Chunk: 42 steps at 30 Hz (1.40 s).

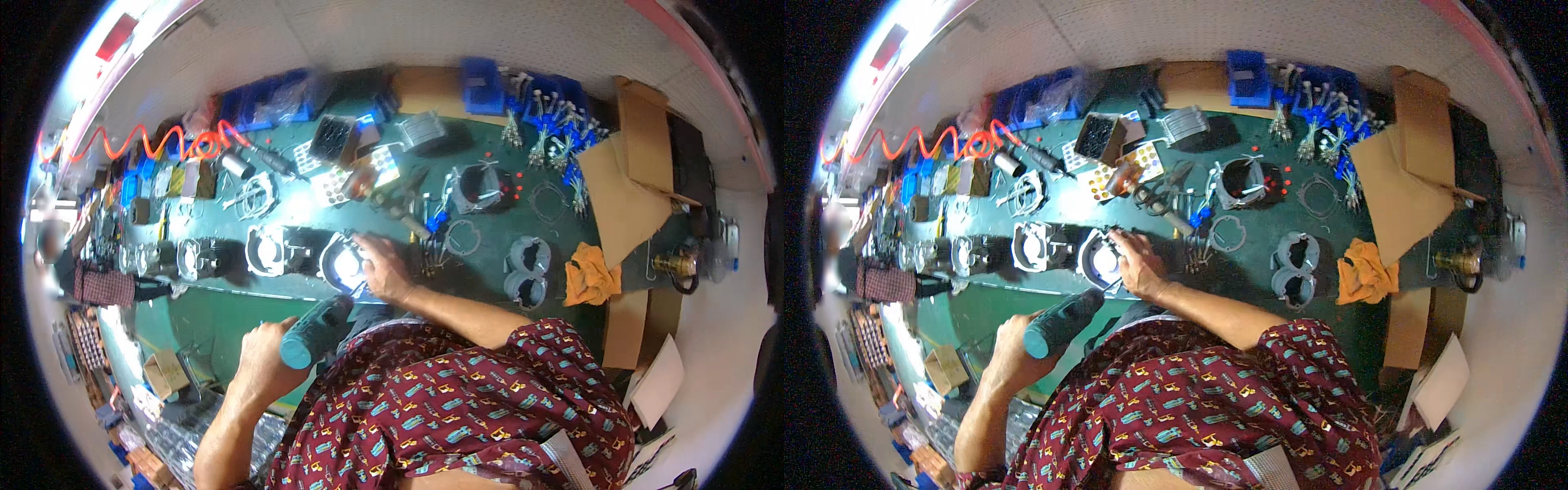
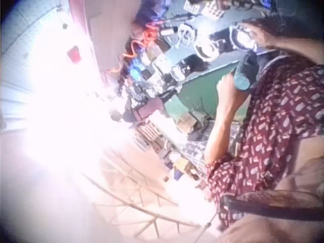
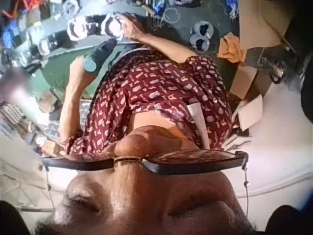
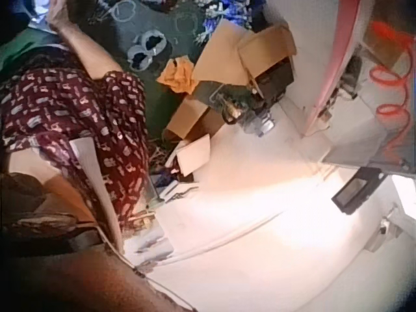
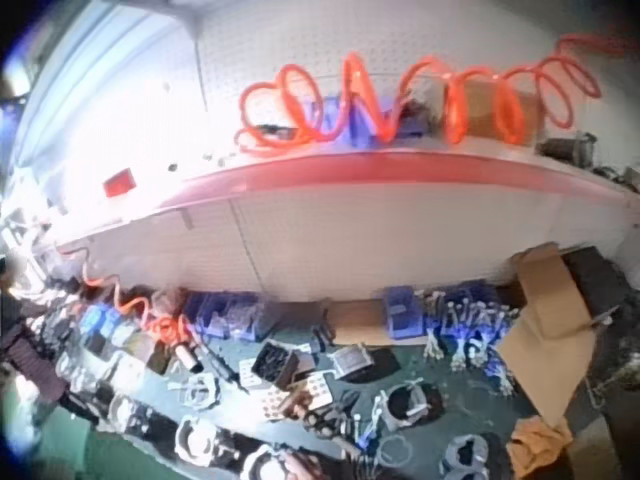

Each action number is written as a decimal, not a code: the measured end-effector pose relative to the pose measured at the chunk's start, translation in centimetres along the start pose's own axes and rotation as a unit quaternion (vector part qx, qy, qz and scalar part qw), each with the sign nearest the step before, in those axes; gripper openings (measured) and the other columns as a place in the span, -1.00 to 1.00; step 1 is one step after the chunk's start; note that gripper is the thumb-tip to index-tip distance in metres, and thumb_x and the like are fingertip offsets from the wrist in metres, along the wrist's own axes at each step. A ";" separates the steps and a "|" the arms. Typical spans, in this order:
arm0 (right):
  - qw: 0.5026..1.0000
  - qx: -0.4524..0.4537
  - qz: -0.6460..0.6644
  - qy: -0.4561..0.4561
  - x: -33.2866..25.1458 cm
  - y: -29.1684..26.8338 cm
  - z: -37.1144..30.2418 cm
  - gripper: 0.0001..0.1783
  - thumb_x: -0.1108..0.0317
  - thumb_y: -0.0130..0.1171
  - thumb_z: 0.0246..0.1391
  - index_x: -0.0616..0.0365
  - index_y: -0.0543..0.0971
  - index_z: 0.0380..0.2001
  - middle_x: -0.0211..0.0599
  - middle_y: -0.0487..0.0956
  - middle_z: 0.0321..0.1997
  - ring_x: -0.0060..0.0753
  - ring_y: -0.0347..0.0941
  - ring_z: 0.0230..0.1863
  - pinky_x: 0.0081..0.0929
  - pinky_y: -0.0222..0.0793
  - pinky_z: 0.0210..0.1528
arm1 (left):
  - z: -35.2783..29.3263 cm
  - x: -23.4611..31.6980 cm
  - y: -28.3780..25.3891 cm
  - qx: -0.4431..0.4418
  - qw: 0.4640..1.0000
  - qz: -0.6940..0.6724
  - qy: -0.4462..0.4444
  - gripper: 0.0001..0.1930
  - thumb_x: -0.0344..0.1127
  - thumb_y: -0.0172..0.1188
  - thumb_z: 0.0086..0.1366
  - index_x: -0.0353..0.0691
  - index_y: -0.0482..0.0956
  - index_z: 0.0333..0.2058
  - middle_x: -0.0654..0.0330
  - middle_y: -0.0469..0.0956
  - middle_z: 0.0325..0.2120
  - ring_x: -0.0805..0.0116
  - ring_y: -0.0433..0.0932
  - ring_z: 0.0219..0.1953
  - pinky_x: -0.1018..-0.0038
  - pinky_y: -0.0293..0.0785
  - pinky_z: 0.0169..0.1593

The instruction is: The person uses a cordless drill to fasten screws into circular metal housings on a workbench, then switches to a pneumatic air gun to blow dust off the assembled units. The person handles multiple housings one at a time, moving them across the table as they work.

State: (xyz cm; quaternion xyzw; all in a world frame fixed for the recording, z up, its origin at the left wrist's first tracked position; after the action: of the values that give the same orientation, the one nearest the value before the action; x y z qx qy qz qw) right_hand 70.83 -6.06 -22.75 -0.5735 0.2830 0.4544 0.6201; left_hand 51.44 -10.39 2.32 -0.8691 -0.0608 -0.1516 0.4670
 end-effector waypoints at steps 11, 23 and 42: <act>0.994 0.089 0.043 -0.045 -1.5 -8.6 -0.3 -0.44 0.12 0.26 0.07 0.28 0.53 0.05 0.08 0.48 0.20 0.06 0.35 0.27 -0.12 0.19 0.34 | 1.6 3.3 0.9 0.140 0.934 -0.305 0.125 -0.64 -0.58 0.29 0.20 -0.30 0.59 0.00 0.15 0.67 -0.20 0.42 0.61 -0.19 0.44 0.55 -0.11; 0.937 0.303 0.015 0.174 6.5 -23.5 -7.5 -0.67 0.40 0.39 -0.09 0.31 0.61 -0.23 -0.22 0.66 -0.29 -0.28 0.57 -0.21 -0.30 0.43 -0.09 | 11.0 11.9 5.2 0.099 0.947 -0.132 0.274 -0.47 -0.19 0.37 0.17 -0.31 0.53 0.08 -0.06 0.55 -0.02 -0.06 0.51 0.07 0.15 0.43 0.16; 0.868 0.421 -0.252 0.069 5.8 -15.5 4.9 -0.65 0.37 0.27 0.03 0.22 0.56 -0.08 -0.07 0.61 -0.14 -0.15 0.57 -0.16 -0.26 0.47 0.00 | 12.5 -17.3 2.7 0.227 0.841 -0.486 0.075 -0.77 -0.39 0.24 0.36 -0.44 0.58 -0.10 0.23 0.64 -0.29 0.55 0.54 -0.23 0.57 0.49 -0.10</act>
State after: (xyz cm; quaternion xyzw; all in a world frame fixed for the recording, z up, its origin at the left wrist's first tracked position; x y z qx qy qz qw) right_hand 86.19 1.20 -19.89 -0.3394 0.3357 0.0795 0.8751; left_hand 38.29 -0.91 -11.86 -0.5838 -0.4729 -0.4060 0.5202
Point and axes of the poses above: each hand's wrist, its own z-axis towards the middle knuckle, its own y-axis out of the palm, x = y × z, the point moved 2 cm from there along z, towards the middle knuckle
